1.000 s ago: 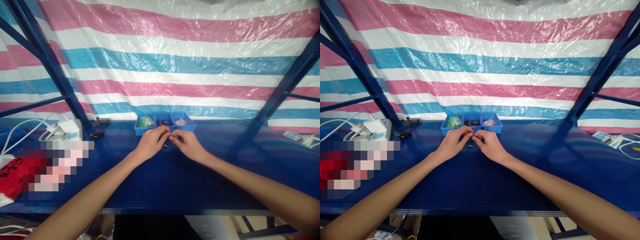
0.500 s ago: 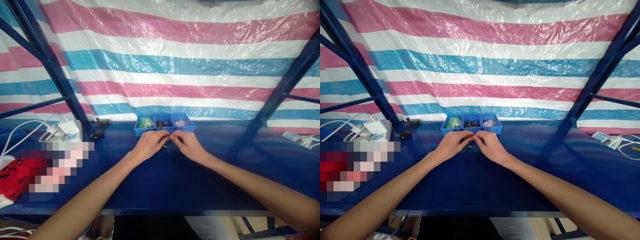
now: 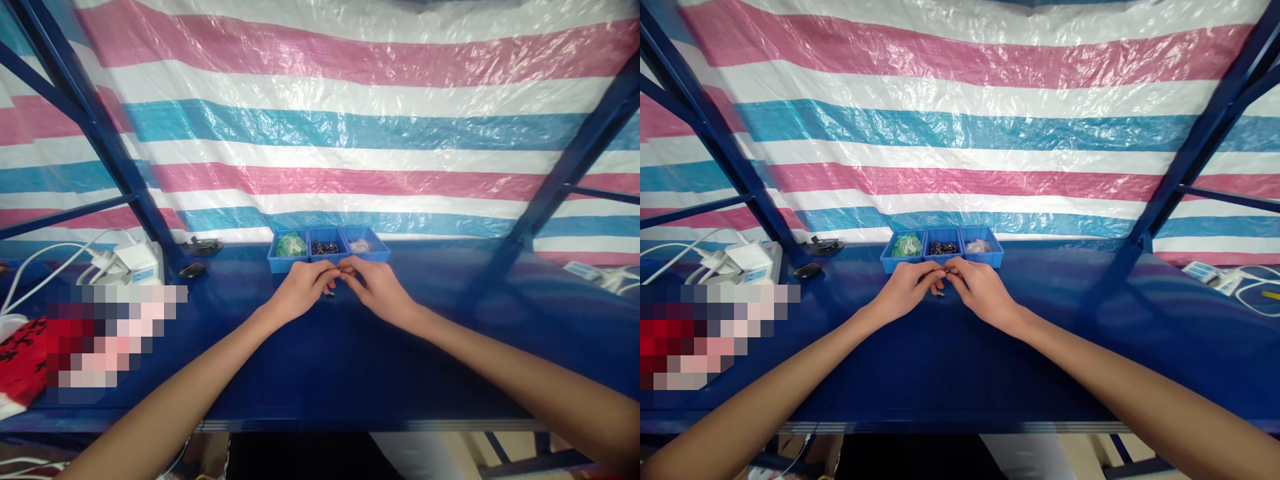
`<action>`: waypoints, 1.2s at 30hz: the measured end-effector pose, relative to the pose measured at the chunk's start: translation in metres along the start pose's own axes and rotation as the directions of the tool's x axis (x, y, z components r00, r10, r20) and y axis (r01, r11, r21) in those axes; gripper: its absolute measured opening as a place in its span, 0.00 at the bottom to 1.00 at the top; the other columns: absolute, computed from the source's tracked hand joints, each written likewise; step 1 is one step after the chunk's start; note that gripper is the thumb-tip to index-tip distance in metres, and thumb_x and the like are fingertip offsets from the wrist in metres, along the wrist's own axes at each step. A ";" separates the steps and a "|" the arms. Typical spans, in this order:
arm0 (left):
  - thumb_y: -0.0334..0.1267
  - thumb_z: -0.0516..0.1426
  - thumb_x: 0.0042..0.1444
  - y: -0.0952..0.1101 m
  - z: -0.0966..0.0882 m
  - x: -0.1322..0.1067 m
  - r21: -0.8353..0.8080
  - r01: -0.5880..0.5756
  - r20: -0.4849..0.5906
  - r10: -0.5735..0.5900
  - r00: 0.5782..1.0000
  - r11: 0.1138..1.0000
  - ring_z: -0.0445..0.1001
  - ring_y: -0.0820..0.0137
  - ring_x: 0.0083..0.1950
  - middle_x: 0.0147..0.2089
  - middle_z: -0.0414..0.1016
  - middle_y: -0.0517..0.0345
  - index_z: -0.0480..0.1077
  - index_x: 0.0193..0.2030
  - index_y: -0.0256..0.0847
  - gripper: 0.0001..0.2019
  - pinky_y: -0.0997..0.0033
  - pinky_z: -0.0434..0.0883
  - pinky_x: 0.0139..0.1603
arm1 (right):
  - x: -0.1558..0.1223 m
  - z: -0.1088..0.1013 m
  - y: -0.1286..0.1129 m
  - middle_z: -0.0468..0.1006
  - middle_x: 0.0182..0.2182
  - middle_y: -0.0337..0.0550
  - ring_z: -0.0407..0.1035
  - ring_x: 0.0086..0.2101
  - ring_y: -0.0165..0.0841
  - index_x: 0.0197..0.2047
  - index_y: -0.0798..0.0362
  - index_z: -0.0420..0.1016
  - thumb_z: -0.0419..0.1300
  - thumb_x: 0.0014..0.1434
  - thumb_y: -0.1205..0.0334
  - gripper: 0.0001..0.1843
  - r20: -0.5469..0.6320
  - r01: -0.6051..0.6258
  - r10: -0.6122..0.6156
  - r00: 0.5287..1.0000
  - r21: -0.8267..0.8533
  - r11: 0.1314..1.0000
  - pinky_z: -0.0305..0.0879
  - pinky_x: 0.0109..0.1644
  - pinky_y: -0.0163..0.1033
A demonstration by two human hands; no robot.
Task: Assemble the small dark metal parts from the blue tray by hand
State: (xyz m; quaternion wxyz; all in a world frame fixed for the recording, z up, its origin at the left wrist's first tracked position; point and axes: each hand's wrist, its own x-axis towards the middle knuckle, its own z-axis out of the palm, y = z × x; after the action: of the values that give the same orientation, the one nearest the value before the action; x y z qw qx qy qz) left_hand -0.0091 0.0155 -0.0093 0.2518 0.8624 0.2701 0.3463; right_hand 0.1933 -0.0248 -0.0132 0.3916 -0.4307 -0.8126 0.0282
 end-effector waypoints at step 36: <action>0.32 0.51 0.68 -0.003 -0.018 -0.001 0.551 -0.104 -0.043 0.153 0.987 0.828 0.79 0.61 0.47 0.46 0.79 0.49 0.72 0.54 0.38 0.13 0.57 0.71 0.53 | 0.078 -0.002 0.036 0.83 0.32 0.54 0.76 0.31 0.45 0.53 0.57 0.76 0.47 0.72 0.59 0.18 0.061 0.000 0.034 0.998 -0.475 0.880 0.61 0.34 0.41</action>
State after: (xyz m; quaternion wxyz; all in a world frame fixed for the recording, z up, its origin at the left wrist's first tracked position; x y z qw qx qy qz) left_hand -0.0237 0.0212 0.0002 -0.0406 0.8989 0.3096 0.3073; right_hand 0.1941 0.0534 0.0217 0.2463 -0.5194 -0.8037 -0.1536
